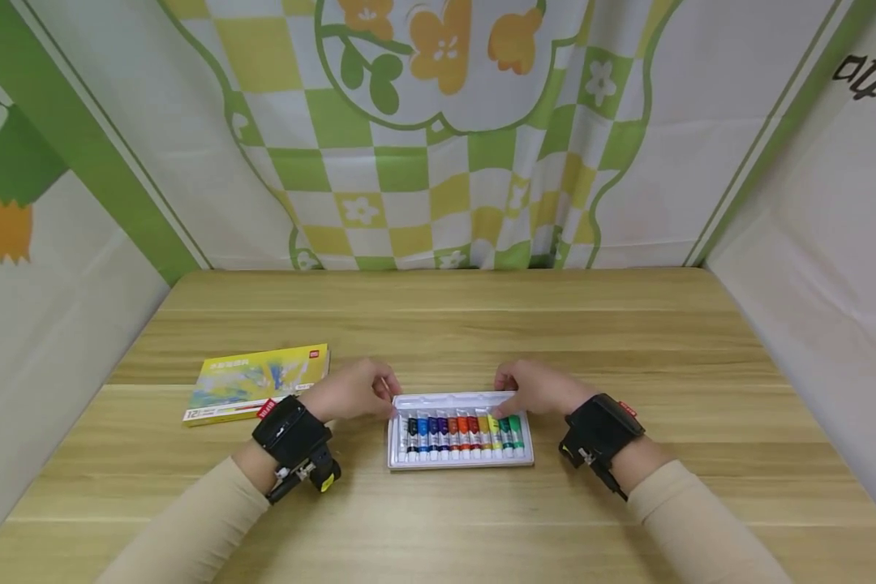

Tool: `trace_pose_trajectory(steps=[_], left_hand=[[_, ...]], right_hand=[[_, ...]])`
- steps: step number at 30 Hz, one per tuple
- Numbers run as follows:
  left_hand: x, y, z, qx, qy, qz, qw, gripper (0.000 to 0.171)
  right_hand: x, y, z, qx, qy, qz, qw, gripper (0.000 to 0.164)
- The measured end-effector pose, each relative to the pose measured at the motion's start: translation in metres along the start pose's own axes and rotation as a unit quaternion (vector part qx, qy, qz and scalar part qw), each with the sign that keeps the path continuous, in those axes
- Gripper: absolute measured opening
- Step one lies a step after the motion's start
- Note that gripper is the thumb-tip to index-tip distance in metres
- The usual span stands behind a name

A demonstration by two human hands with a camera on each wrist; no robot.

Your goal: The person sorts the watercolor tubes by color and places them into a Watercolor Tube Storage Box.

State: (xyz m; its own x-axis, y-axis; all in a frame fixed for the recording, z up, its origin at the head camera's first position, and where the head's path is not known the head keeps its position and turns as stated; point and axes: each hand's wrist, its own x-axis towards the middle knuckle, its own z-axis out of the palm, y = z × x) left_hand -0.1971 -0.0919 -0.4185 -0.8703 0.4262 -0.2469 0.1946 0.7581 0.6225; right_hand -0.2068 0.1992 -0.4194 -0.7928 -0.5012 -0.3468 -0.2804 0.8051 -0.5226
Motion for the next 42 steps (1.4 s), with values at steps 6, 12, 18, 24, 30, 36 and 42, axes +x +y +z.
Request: trace_pose_trajectory(steps=[6, 12, 18, 24, 30, 36, 42], left_hand=[[0.002, 0.004, 0.002, 0.021, 0.013, 0.008, 0.9996, 0.012], [0.003, 0.005, 0.004, 0.019, -0.001, 0.003, 0.9998, 0.025], [0.005, 0.006, 0.007, 0.031, -0.001, 0.009, 0.9995, 0.027], [0.005, 0.006, 0.007, 0.051, -0.004, 0.013, 0.9986, 0.021], [0.005, 0.009, 0.011, 0.048, -0.003, 0.0, 0.9988, 0.027], [0.006, 0.011, 0.013, 0.062, 0.002, -0.003, 0.9981, 0.03], [0.006, 0.02, 0.009, 0.067, -0.025, -0.025, 0.9972, 0.032]], right_hand=[[-0.003, 0.004, 0.0, -0.005, 0.002, -0.012, 1.0, 0.026], [-0.006, 0.004, 0.001, -0.008, 0.007, -0.017, 1.0, 0.027], [-0.007, 0.003, -0.001, -0.004, 0.008, -0.017, 1.0, 0.028], [-0.007, 0.005, 0.001, -0.001, 0.008, -0.026, 1.0, 0.029], [-0.007, 0.005, 0.004, 0.005, 0.008, -0.026, 1.0, 0.03], [-0.007, 0.005, 0.003, 0.0, 0.009, -0.025, 1.0, 0.034], [-0.007, 0.002, 0.003, -0.005, 0.006, -0.017, 1.0, 0.031]])
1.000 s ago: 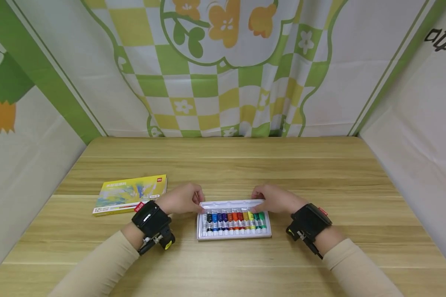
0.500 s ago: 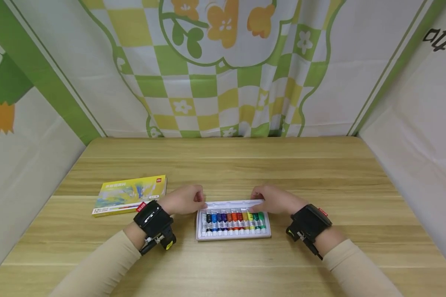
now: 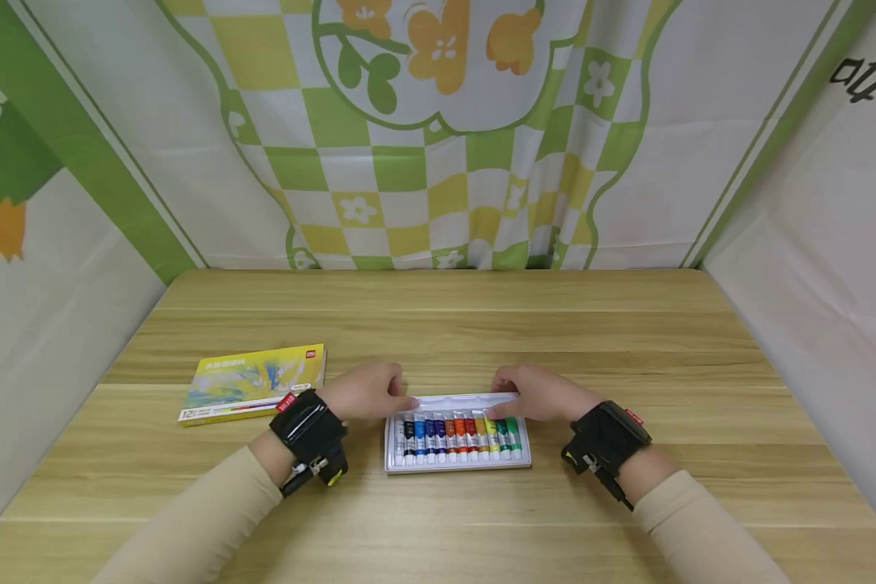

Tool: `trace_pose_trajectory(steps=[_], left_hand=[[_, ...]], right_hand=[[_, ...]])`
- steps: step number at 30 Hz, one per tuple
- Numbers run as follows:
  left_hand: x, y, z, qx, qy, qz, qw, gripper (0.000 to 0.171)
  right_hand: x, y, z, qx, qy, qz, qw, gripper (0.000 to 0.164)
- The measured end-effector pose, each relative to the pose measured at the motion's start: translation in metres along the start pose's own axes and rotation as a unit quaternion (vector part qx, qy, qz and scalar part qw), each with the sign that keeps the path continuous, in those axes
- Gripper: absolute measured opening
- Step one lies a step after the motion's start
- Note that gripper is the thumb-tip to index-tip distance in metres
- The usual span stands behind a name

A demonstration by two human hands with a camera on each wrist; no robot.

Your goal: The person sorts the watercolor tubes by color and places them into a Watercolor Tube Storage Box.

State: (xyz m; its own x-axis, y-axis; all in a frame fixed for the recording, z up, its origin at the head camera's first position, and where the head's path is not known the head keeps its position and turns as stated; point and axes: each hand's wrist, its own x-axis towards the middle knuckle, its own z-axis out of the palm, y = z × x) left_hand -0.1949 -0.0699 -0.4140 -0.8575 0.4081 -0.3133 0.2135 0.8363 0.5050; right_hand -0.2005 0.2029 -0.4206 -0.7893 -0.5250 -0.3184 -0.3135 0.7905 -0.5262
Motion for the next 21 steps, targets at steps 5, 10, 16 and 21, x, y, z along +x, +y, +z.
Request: trace_pose_trajectory(steps=[5, 10, 16, 21], left_hand=[[0.005, 0.005, 0.003, 0.045, -0.009, 0.001, 0.999, 0.051], [0.009, 0.006, 0.007, 0.055, -0.012, -0.001, 0.9984, 0.056], [0.009, 0.009, 0.008, 0.068, -0.005, 0.0, 0.9977, 0.052], [0.01, 0.019, 0.01, 0.099, -0.004, -0.006, 0.9951, 0.056]], right_hand=[[0.005, -0.008, 0.002, -0.029, 0.001, 0.019, 0.999, 0.032], [0.005, -0.011, 0.001, -0.028, -0.006, 0.038, 0.999, 0.032], [0.013, -0.018, -0.003, -0.061, -0.012, 0.037, 0.997, 0.038], [0.021, -0.027, -0.001, -0.122, -0.011, 0.061, 0.991, 0.048]])
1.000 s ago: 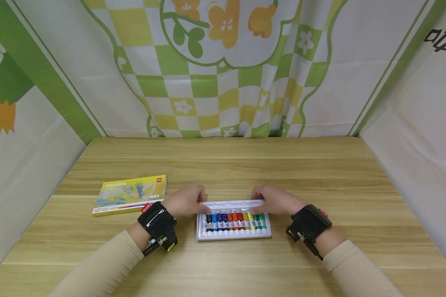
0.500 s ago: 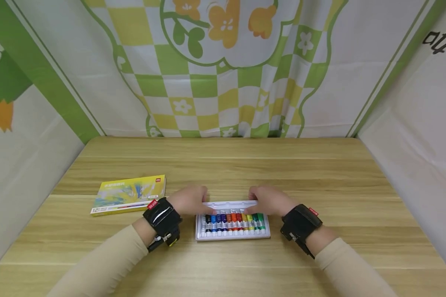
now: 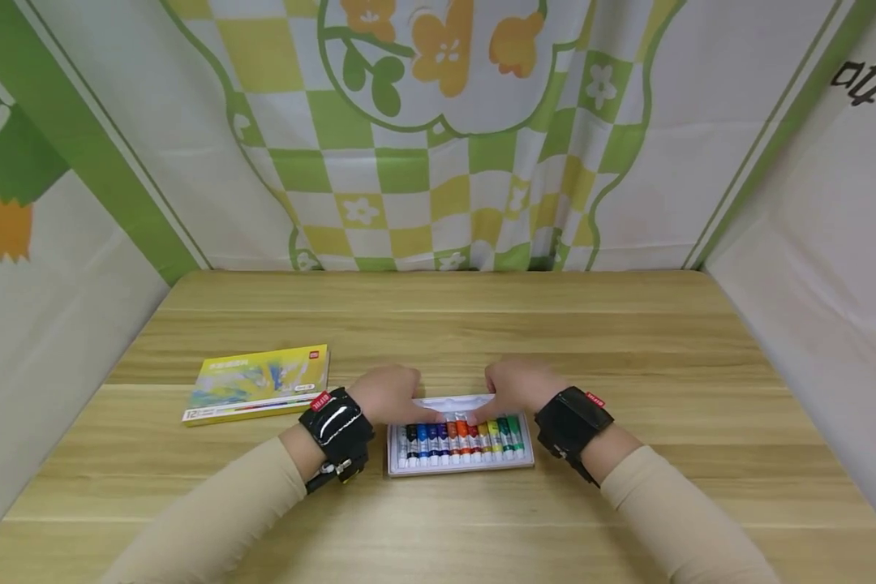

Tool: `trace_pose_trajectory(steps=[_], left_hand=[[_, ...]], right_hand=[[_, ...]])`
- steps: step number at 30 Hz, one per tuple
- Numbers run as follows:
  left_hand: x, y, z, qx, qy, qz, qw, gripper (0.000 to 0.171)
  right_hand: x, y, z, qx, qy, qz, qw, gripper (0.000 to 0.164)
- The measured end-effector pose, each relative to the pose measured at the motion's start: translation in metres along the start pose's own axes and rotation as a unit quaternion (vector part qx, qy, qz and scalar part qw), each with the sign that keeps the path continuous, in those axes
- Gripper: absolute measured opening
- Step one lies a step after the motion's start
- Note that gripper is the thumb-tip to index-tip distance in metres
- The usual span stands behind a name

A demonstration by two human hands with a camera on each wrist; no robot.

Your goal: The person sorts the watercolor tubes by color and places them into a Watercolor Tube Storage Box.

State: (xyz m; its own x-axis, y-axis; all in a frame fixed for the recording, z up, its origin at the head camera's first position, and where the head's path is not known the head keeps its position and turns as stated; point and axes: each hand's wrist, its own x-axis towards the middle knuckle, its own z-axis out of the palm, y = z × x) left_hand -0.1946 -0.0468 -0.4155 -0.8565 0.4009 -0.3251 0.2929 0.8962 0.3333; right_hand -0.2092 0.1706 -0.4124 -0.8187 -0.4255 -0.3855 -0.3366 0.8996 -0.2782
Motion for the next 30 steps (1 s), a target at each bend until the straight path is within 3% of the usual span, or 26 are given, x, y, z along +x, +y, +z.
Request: trace_pose_trajectory(steps=[5, 8, 12, 14, 17, 23, 27, 30], left_hand=[[0.002, 0.007, -0.008, 0.018, -0.009, -0.013, 0.9997, 0.058], [0.001, 0.005, -0.012, 0.014, -0.012, -0.001, 0.9998, 0.059], [0.002, -0.007, -0.016, -0.019, -0.025, 0.016, 0.9994, 0.05], [0.002, -0.013, -0.018, -0.035, -0.031, 0.02, 0.9987, 0.044], [0.002, -0.019, -0.019, -0.051, -0.026, 0.029, 0.9979, 0.041], [-0.003, -0.024, -0.006, -0.072, -0.012, 0.053, 0.9959, 0.04], [-0.01, -0.027, 0.0, -0.088, -0.004, 0.074, 0.9934, 0.051], [-0.02, -0.025, -0.001, -0.066, 0.0, 0.095, 0.9933, 0.073]], right_hand=[[0.001, -0.002, -0.006, 0.0, 0.0, -0.004, 1.0, 0.047], [0.001, 0.01, -0.012, 0.051, -0.016, -0.049, 0.997, 0.039], [0.002, 0.032, -0.017, 0.129, -0.044, -0.097, 0.986, 0.027], [0.003, 0.038, -0.018, 0.144, -0.044, -0.102, 0.983, 0.025], [0.003, 0.039, -0.018, 0.14, -0.037, -0.108, 0.984, 0.023], [-0.004, 0.03, -0.012, 0.12, -0.053, -0.104, 0.986, 0.02], [-0.007, 0.028, -0.008, 0.122, -0.046, -0.108, 0.986, 0.013], [-0.006, 0.029, -0.008, 0.124, -0.017, -0.128, 0.984, 0.009]])
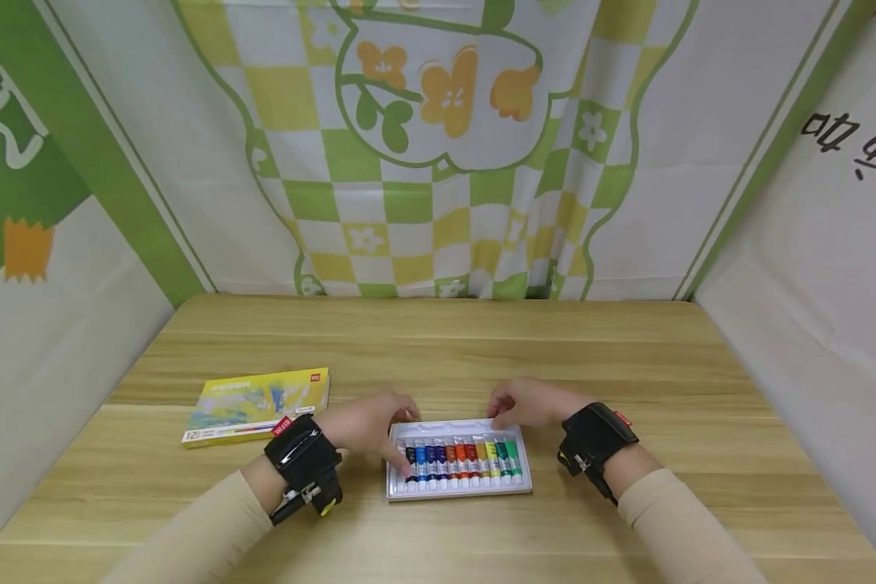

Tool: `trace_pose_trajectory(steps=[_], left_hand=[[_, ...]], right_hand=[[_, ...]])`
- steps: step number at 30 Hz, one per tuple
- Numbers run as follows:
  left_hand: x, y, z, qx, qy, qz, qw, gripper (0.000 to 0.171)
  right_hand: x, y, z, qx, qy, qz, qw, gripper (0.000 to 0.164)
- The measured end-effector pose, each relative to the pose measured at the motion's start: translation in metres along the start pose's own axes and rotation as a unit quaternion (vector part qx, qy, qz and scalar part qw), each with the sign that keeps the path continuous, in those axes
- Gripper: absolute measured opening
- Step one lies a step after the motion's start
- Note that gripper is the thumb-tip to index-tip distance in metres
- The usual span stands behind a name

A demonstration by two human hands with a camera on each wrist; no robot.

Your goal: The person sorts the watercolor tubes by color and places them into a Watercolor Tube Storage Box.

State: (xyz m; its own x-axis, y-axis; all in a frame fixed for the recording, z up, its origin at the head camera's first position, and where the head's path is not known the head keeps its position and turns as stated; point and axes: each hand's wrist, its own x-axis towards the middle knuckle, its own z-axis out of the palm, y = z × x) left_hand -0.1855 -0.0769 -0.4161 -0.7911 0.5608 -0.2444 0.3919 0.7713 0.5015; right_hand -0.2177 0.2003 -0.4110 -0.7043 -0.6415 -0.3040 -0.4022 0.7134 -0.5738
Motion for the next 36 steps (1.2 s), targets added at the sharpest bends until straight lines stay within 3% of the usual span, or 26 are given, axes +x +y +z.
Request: trace_pose_trajectory(steps=[4, 8, 14, 17, 19, 22, 27, 29, 31, 33, 36], left_hand=[[-0.015, 0.009, 0.005, 0.029, -0.01, 0.003, 0.9995, 0.102], [-0.02, 0.018, 0.009, 0.03, -0.003, -0.008, 0.9995, 0.112], [-0.008, 0.019, 0.008, 0.018, 0.029, 0.002, 0.9994, 0.101], [0.004, 0.011, 0.006, 0.018, 0.07, 0.022, 0.9971, 0.08], [0.012, 0.004, 0.007, 0.0, 0.1, 0.015, 0.9949, 0.071], [0.022, -0.007, 0.008, -0.037, 0.13, -0.013, 0.9907, 0.064], [0.023, -0.012, 0.012, -0.118, 0.128, -0.043, 0.9838, 0.059], [0.017, -0.006, 0.015, -0.175, 0.116, -0.048, 0.9764, 0.061], [0.011, 0.002, 0.022, -0.251, 0.109, -0.046, 0.9608, 0.067], [0.006, 0.011, 0.03, -0.327, 0.109, -0.04, 0.938, 0.069], [0.001, 0.026, 0.042, -0.432, 0.114, -0.038, 0.8941, 0.071]], right_hand=[[0.005, 0.002, 0.004, 0.006, 0.022, -0.032, 0.999, 0.012], [0.008, 0.003, 0.005, 0.018, 0.025, -0.039, 0.999, 0.015], [-0.005, 0.005, 0.005, 0.017, 0.024, -0.027, 0.999, 0.02], [-0.019, 0.005, 0.012, 0.035, 0.024, -0.008, 0.999, 0.025], [-0.028, 0.004, 0.021, 0.077, 0.025, 0.017, 0.997, 0.031], [-0.039, 0.002, 0.037, 0.148, 0.045, 0.055, 0.986, 0.04], [-0.049, -0.009, 0.06, 0.251, 0.083, 0.081, 0.961, 0.051], [-0.052, -0.014, 0.066, 0.276, 0.091, 0.079, 0.954, 0.054], [-0.056, -0.018, 0.069, 0.289, 0.096, 0.075, 0.949, 0.057], [-0.059, -0.023, 0.071, 0.296, 0.099, 0.072, 0.947, 0.06], [-0.06, -0.025, 0.071, 0.3, 0.103, 0.069, 0.946, 0.062]])
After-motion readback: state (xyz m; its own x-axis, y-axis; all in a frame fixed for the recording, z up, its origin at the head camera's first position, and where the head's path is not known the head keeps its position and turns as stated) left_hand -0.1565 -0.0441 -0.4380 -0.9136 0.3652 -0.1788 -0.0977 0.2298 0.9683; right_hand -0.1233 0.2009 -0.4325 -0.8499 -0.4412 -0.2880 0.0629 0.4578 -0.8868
